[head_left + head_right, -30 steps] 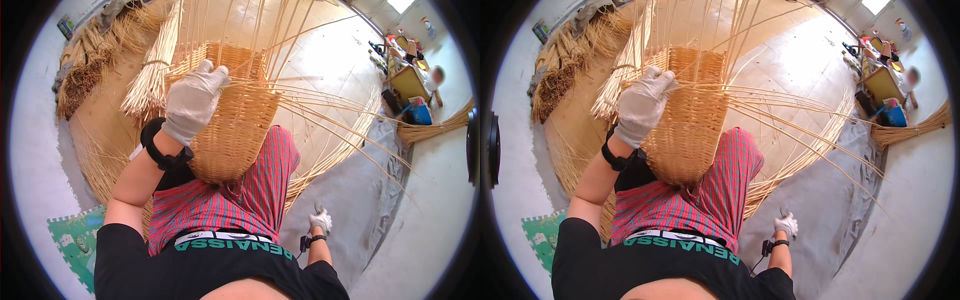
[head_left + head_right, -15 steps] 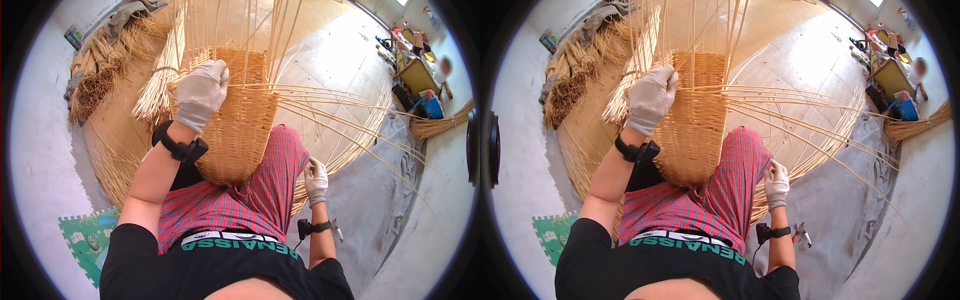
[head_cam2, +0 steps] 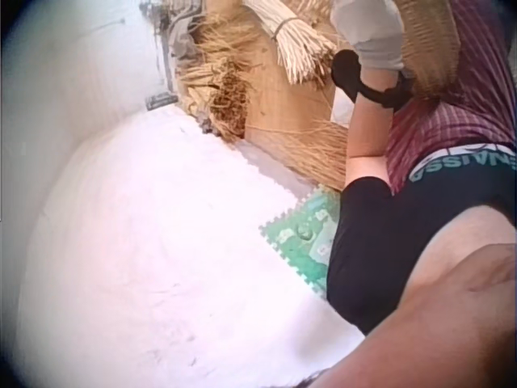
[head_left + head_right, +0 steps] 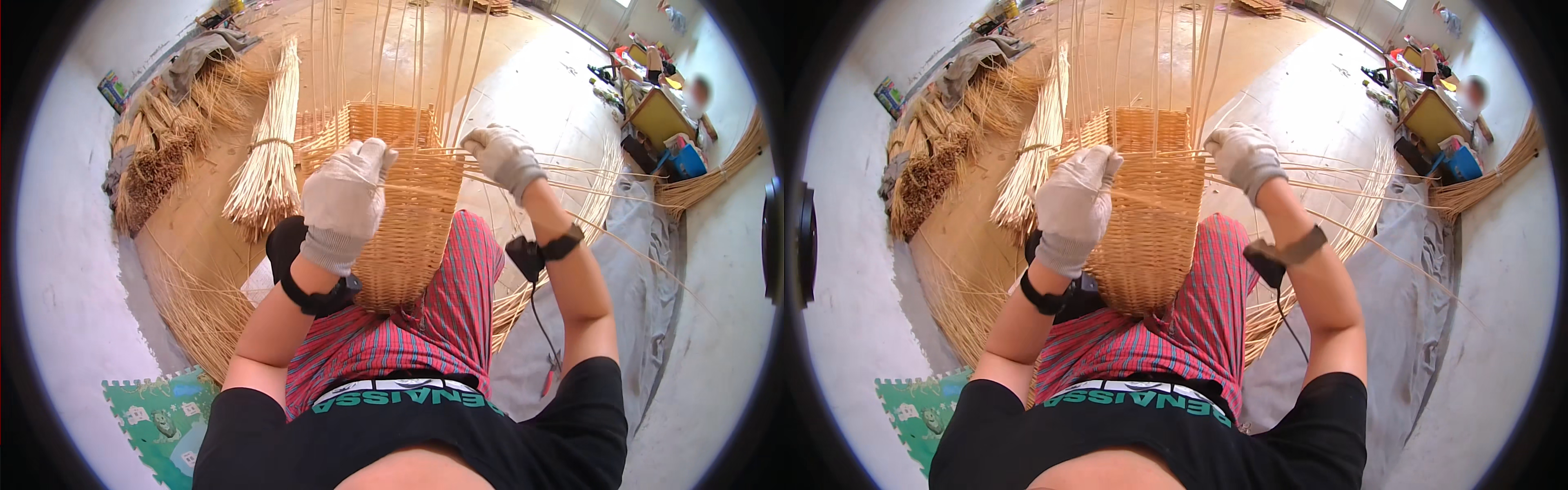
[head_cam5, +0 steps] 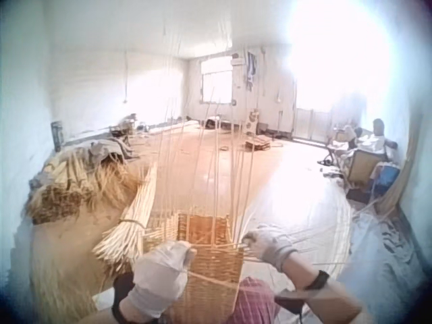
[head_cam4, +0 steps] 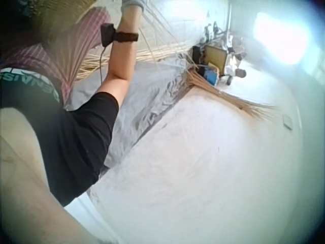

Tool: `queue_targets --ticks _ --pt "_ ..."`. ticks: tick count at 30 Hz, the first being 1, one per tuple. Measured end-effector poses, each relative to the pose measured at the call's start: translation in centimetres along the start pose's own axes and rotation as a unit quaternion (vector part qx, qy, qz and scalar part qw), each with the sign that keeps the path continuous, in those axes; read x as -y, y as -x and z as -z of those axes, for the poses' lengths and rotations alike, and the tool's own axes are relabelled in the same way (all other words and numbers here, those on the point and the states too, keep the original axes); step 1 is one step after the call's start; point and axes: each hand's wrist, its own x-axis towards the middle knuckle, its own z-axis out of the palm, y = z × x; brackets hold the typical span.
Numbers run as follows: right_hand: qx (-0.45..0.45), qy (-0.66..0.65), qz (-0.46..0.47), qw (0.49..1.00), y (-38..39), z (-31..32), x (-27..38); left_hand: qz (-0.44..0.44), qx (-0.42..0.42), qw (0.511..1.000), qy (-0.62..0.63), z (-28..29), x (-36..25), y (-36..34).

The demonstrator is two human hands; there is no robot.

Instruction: Weaving a rectangular basket using long strips of plant material, measuring dimensions with a tape measure, and trimming strips with pliers.

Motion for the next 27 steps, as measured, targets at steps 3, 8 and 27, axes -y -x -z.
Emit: queue_targets --ticks 3,8,27 --pt "0.144 -0.074 -0.049 0.986 -1.7 -0.4 -1.4 0.063 0.053 0.993 0.08 0.0 -1.0 -0.7" --pt "0.126 -0.083 0.005 0.989 -2.6 -2.6 -3.8 0.062 0.122 0.966 0.221 -6.2 -0.6 -3.8" --pt "-0.154 0.037 0.08 0.984 7.5 -2.7 2.2 0.012 0.161 0.947 0.277 -9.7 0.6 -2.8"
